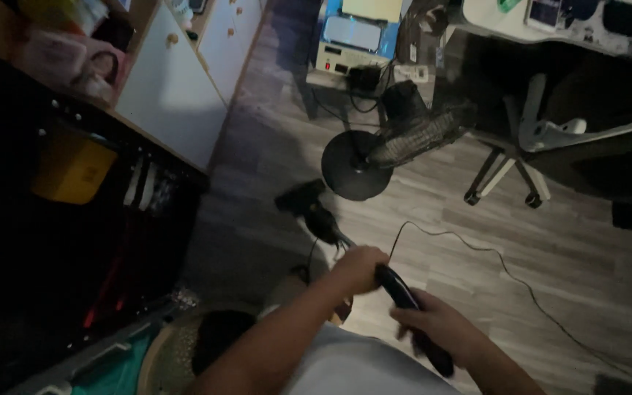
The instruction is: The person is vacuuming the wooden floor in a bedroom, moving around furniture and a fan.
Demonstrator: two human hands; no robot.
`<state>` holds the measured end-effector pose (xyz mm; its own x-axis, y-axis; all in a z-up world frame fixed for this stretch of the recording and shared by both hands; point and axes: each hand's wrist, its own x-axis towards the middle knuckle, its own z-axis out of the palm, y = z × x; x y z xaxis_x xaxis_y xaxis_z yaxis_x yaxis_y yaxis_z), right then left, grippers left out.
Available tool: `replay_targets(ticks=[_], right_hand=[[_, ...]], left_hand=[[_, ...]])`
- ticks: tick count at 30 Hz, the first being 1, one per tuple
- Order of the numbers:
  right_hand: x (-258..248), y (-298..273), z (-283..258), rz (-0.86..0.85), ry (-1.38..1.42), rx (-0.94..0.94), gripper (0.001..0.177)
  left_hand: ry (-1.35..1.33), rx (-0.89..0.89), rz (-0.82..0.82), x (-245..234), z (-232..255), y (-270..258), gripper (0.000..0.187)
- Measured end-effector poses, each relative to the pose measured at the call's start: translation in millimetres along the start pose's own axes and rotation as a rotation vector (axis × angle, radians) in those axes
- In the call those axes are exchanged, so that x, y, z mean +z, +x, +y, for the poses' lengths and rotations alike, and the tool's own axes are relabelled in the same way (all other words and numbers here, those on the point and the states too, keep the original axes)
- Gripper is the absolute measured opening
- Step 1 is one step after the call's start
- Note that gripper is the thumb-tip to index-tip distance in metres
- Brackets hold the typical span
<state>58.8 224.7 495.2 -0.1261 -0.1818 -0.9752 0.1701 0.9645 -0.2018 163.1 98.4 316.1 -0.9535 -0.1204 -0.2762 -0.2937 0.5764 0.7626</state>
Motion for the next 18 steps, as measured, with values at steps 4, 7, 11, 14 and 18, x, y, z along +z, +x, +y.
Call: replay_targets(ticks=[4,7,11,14,18], right_hand=[[18,12,-22,-0.067,0.105,-0.037,0.039],[27,30,-44,-0.099,0.104,-0.119,0.038],[45,56,-78,-0.112,0.171,-0.227,0.034],[64,67,-103,-0.038,0.200,-0.256,0.031],[105,71,-114,0.085,0.171,-0.267,0.029]], left_hand=[[0.051,-0.099,0.005,-24,-17,-13,0.016],[-0.008,0.012,0.271,-41,-50,-14,0.016],[0.118,0.078,0.217,-68,-107,8,0.019],[0.169,0.136,0.147,-105,-131,15,0.019],[0.053,0.248,-0.115,-149,-153,-2,0.022]])
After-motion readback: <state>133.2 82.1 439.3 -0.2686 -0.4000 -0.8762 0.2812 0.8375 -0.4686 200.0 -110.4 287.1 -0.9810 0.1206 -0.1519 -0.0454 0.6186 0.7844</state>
